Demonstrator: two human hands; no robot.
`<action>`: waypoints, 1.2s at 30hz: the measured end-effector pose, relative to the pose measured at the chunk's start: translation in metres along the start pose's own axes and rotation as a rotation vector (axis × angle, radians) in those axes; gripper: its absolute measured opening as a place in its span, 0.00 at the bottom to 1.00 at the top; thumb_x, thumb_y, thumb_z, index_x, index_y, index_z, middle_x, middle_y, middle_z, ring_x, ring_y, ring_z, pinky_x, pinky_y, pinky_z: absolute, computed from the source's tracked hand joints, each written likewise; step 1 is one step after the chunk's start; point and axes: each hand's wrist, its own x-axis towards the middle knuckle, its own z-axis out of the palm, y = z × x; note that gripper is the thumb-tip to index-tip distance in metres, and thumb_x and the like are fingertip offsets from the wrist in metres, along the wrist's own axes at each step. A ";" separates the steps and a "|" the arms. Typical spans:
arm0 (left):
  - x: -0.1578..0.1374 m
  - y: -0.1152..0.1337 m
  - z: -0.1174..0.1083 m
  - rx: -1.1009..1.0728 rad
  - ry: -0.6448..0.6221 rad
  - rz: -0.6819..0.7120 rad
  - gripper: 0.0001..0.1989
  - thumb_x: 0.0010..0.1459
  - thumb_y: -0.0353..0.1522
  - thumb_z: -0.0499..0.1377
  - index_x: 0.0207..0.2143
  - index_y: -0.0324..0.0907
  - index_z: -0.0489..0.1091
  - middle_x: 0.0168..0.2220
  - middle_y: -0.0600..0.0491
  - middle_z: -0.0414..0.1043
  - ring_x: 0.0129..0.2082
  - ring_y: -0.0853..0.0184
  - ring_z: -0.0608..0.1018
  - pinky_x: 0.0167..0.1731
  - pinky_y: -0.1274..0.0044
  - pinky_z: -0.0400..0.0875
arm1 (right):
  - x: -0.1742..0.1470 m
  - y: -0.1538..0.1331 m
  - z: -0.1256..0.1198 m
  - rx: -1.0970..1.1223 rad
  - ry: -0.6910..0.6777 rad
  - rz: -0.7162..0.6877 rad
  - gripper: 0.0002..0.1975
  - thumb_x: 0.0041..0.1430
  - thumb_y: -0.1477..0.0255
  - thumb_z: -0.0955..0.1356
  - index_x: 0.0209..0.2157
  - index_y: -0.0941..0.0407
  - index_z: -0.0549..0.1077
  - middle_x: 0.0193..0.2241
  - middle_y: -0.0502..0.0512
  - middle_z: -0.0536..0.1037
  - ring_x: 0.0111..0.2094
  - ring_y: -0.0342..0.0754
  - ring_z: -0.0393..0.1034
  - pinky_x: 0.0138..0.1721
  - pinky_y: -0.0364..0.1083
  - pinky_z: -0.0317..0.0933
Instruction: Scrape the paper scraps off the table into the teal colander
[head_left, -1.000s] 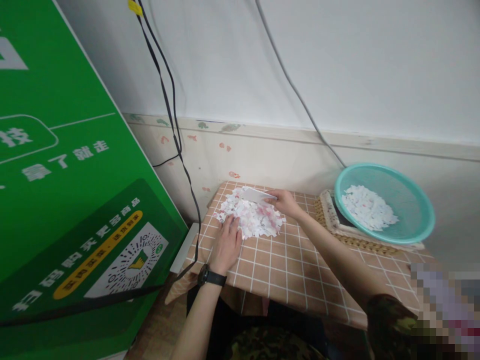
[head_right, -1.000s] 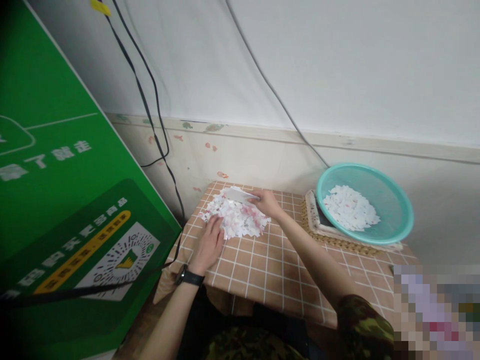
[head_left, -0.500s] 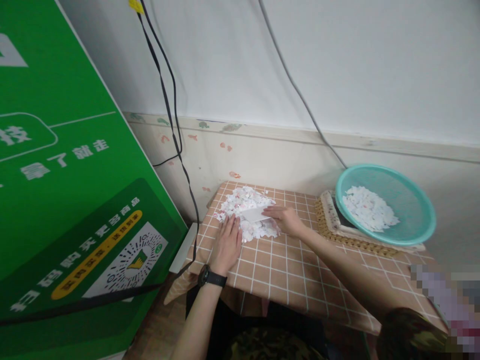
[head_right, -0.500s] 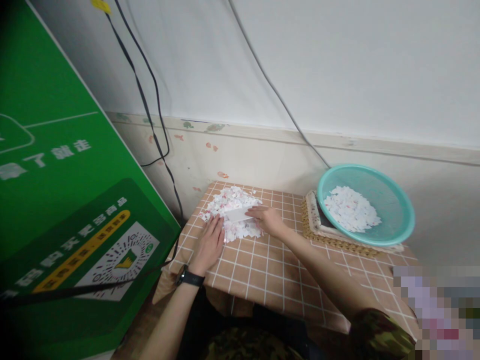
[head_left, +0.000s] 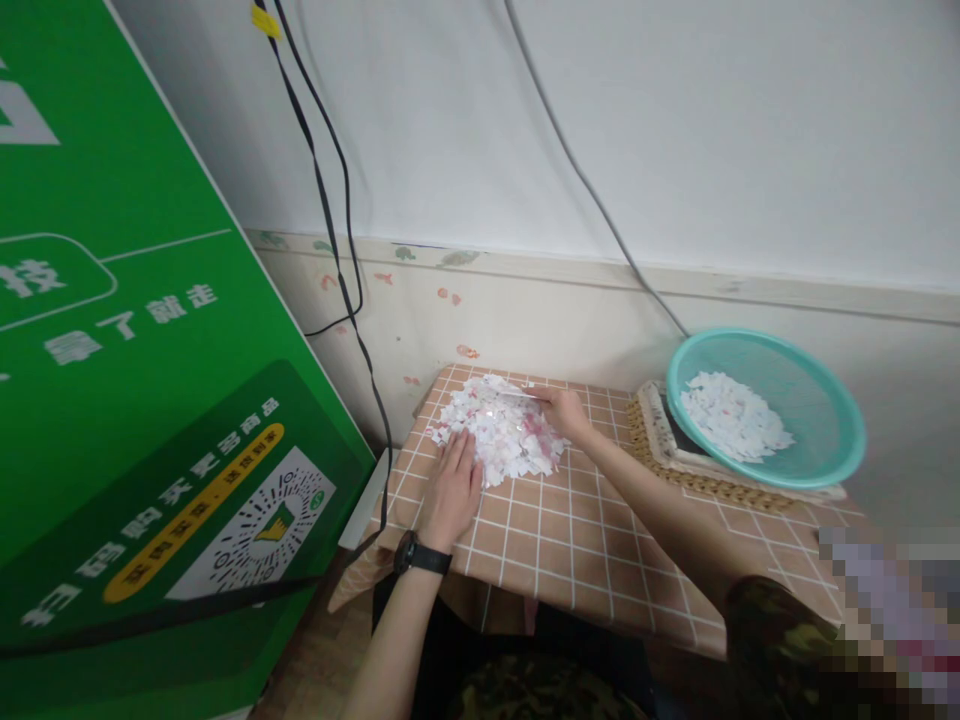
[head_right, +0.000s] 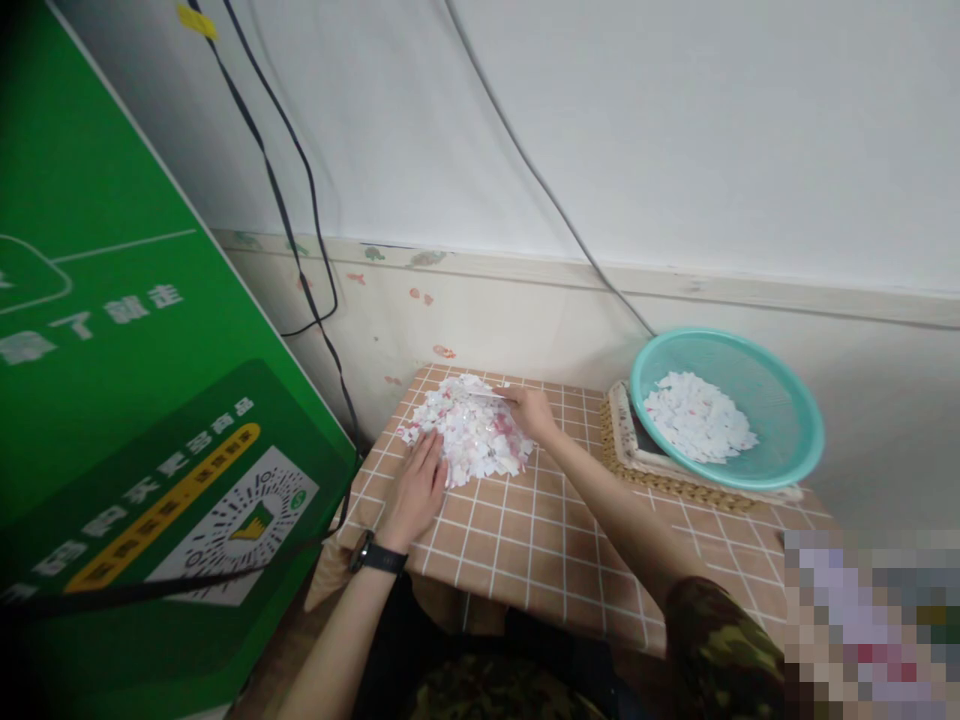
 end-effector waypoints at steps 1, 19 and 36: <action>0.000 0.000 0.000 -0.001 -0.001 -0.002 0.25 0.65 0.34 0.43 0.64 0.40 0.50 0.65 0.44 0.52 0.66 0.59 0.50 0.61 0.58 0.50 | -0.001 0.002 0.004 -0.010 -0.006 -0.005 0.19 0.56 0.79 0.64 0.46 0.50 0.76 0.44 0.53 0.77 0.47 0.53 0.72 0.46 0.49 0.65; 0.000 -0.006 0.009 -0.011 0.034 -0.036 0.25 0.65 0.33 0.43 0.64 0.38 0.49 0.65 0.42 0.52 0.66 0.59 0.50 0.61 0.59 0.51 | 0.051 -0.013 -0.015 -0.188 -0.105 -0.037 0.15 0.59 0.71 0.64 0.46 0.48 0.77 0.42 0.52 0.79 0.42 0.50 0.75 0.40 0.42 0.63; 0.000 -0.010 0.012 -0.006 0.023 -0.059 0.26 0.65 0.34 0.43 0.64 0.35 0.50 0.65 0.40 0.51 0.65 0.59 0.51 0.61 0.59 0.51 | 0.062 -0.010 0.016 -0.316 -0.234 -0.080 0.21 0.55 0.77 0.63 0.48 0.48 0.76 0.42 0.53 0.79 0.43 0.49 0.74 0.42 0.42 0.62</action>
